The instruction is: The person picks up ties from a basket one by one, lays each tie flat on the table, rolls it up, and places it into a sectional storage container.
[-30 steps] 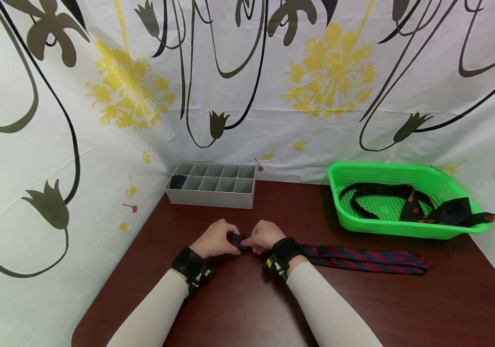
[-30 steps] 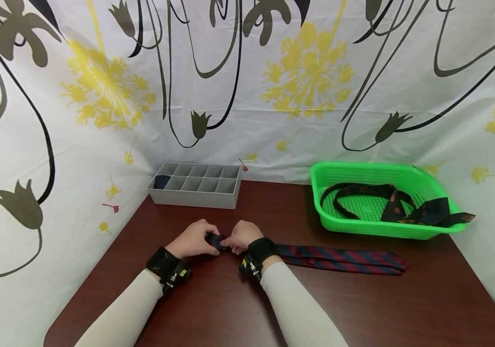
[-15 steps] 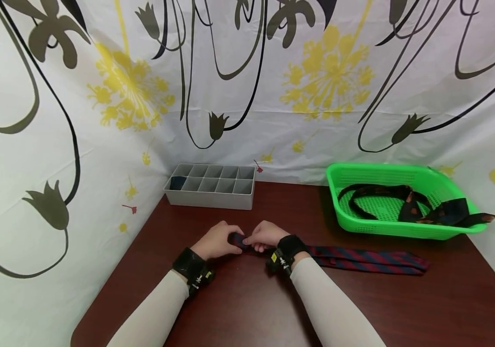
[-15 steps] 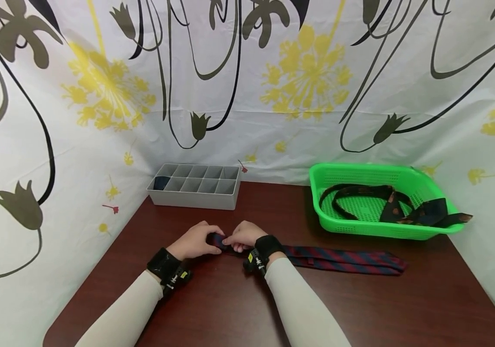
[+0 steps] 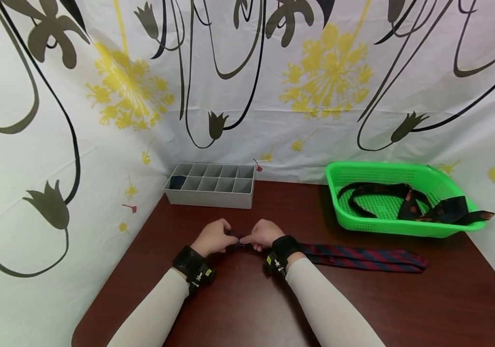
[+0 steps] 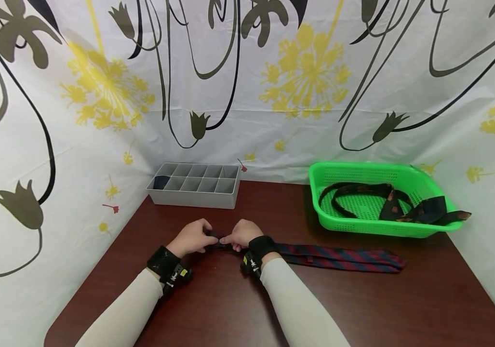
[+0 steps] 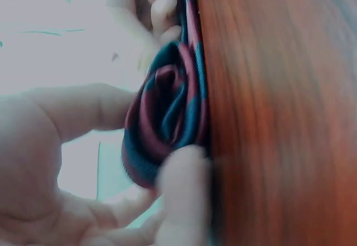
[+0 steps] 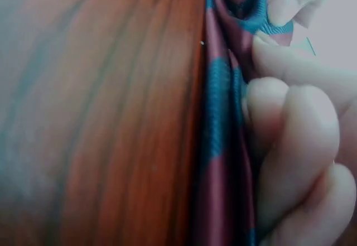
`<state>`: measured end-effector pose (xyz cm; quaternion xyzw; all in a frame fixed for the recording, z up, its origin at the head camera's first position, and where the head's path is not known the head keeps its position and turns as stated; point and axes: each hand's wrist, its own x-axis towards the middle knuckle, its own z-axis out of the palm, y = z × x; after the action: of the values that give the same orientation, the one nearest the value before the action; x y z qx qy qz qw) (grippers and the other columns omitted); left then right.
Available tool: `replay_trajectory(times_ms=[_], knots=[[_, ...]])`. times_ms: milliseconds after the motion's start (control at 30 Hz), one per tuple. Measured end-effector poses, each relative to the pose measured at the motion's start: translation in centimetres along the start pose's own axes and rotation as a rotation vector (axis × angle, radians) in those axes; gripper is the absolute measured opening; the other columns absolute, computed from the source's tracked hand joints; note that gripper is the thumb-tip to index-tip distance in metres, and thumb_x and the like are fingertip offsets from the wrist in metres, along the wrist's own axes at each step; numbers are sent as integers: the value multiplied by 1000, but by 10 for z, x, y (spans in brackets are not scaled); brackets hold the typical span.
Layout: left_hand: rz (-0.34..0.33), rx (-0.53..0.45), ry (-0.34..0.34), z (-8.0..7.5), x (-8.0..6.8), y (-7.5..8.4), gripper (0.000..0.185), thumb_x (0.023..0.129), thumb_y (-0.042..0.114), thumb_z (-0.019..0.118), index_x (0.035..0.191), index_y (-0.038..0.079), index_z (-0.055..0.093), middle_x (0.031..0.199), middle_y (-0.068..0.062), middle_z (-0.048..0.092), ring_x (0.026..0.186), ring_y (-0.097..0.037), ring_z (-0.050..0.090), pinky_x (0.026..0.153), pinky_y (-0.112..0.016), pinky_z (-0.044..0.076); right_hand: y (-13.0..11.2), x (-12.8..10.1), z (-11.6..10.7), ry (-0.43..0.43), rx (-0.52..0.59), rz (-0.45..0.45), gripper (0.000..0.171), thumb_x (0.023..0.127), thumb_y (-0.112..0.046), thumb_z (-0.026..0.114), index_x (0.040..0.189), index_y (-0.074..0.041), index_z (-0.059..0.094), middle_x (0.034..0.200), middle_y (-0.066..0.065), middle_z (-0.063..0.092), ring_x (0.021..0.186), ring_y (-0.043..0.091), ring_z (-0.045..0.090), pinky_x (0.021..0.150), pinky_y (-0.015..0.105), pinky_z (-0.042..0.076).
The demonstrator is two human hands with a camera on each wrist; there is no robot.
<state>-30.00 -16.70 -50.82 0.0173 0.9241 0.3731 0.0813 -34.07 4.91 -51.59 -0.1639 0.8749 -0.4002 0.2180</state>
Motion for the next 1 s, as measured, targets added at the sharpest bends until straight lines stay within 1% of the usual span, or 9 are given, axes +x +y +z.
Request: replay_trajectory(times_ms=[167, 267, 333, 433, 567, 667, 800, 900, 1000], knots=[[12, 45, 151, 0, 0, 1, 35, 83, 24, 84, 107, 7, 64, 96, -8, 67, 80, -20, 60, 69, -31, 51, 0, -1, 6, 29, 83, -115, 31, 94, -30, 81, 70, -11, 75, 61, -2, 68, 54, 9, 66, 55, 24, 54], [36, 102, 226, -3, -4, 5, 35, 80, 24, 86, 101, 9, 63, 90, -7, 67, 80, -22, 61, 69, -32, 50, -6, -6, 9, 31, 130, -166, 23, 96, -23, 78, 80, -7, 78, 66, 0, 72, 57, 10, 68, 58, 25, 58], [65, 154, 263, -2, -6, 10, 35, 79, 23, 86, 100, 10, 61, 87, -7, 67, 79, -21, 61, 68, -33, 51, -9, -9, 10, 40, 142, -149, 21, 96, -20, 75, 81, -5, 77, 68, 2, 73, 57, 11, 70, 57, 26, 59], [116, 246, 309, 4, -5, 15, 35, 80, 20, 86, 100, 9, 59, 82, -7, 66, 75, -21, 62, 66, -33, 53, -7, -14, 9, 60, 169, -75, 22, 96, -16, 72, 77, -5, 73, 67, 4, 73, 54, 12, 69, 54, 27, 59], [155, 348, 331, 13, -2, 24, 38, 80, 17, 86, 105, 6, 59, 79, -8, 65, 71, -21, 63, 64, -35, 56, -1, -14, 3, 28, 247, -9, 19, 95, -11, 67, 78, -4, 71, 66, 4, 71, 52, 10, 67, 53, 23, 56], [196, 381, 304, 19, 1, 32, 39, 78, 18, 87, 103, 5, 60, 78, -7, 64, 69, -21, 62, 62, -34, 54, 3, -11, -3, -24, 334, 35, 15, 94, -9, 63, 84, -2, 72, 66, 3, 68, 52, 8, 64, 52, 19, 53], [223, 324, 177, 19, 2, 39, 39, 75, 27, 92, 95, 6, 66, 79, -4, 65, 72, -17, 60, 65, -31, 52, 6, -7, -8, -85, 417, 88, 16, 92, -8, 58, 90, 0, 72, 66, 2, 66, 52, 6, 63, 52, 17, 51], [192, 202, 66, 10, 0, 41, 34, 77, 23, 88, 99, 3, 73, 83, -4, 71, 73, -14, 62, 69, -31, 54, 6, -7, -9, -120, 443, 92, 15, 93, -10, 58, 91, -1, 70, 67, 3, 66, 53, 7, 64, 53, 18, 52], [140, 31, -7, 1, -1, 38, 27, 84, 9, 76, 108, -2, 75, 88, -8, 75, 71, -14, 70, 71, -32, 61, 3, -9, -9, -129, 460, 84, 13, 96, -13, 63, 88, -4, 67, 66, 3, 66, 53, 7, 65, 53, 18, 53]])
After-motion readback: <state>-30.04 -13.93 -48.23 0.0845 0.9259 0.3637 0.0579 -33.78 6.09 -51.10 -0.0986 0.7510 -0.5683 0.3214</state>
